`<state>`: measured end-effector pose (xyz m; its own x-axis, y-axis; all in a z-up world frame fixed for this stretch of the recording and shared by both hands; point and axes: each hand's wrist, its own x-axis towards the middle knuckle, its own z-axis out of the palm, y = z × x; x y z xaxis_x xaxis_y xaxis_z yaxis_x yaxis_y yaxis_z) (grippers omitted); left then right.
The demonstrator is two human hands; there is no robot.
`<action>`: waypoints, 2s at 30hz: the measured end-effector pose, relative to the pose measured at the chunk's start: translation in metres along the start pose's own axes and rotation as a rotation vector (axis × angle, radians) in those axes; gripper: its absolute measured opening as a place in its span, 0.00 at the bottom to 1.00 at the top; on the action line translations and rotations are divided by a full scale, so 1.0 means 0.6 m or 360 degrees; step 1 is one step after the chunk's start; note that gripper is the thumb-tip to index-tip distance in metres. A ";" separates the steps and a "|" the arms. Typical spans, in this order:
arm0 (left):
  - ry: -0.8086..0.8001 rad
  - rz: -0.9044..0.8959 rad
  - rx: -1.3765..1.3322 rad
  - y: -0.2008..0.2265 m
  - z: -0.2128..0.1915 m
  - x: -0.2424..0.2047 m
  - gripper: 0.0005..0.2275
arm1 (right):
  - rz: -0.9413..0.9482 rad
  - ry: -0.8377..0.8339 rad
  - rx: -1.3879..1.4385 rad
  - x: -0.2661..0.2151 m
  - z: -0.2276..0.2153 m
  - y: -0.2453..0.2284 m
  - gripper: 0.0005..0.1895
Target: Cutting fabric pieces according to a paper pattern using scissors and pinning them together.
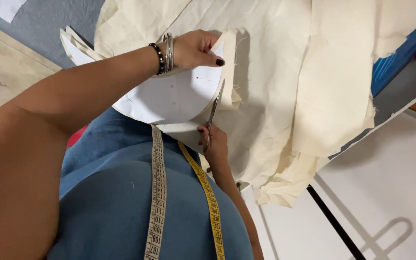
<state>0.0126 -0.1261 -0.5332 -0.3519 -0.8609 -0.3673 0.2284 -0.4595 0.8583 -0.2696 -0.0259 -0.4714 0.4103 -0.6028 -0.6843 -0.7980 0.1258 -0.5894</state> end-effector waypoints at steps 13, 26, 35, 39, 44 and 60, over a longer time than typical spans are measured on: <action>-0.0027 0.0035 0.0076 0.001 -0.011 -0.006 0.09 | -0.0109 -0.0030 -0.0004 0.013 -0.014 -0.017 0.27; 0.0145 0.0217 -0.0195 -0.004 0.003 -0.019 0.08 | -0.0202 0.0023 -0.0054 0.026 -0.029 -0.034 0.26; 0.0221 0.0114 -0.0128 -0.007 -0.001 -0.023 0.21 | -0.0264 0.0025 -0.0066 0.025 -0.031 -0.029 0.29; 0.0170 0.0175 -0.0135 -0.010 -0.004 -0.024 0.22 | -0.0237 -0.0001 -0.0012 0.025 -0.031 -0.040 0.31; 0.0048 0.0243 -0.0087 -0.011 -0.014 -0.024 0.25 | -0.0226 -0.0014 -0.0024 0.028 -0.036 -0.039 0.31; 0.0239 0.0125 -0.0040 0.004 0.006 -0.036 0.19 | -0.0267 -0.0011 -0.0078 0.028 -0.039 -0.040 0.28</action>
<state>0.0174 -0.1078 -0.5217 -0.1928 -0.9164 -0.3507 0.2731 -0.3934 0.8779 -0.2536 -0.0576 -0.4588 0.5425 -0.6067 -0.5810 -0.7386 -0.0151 -0.6740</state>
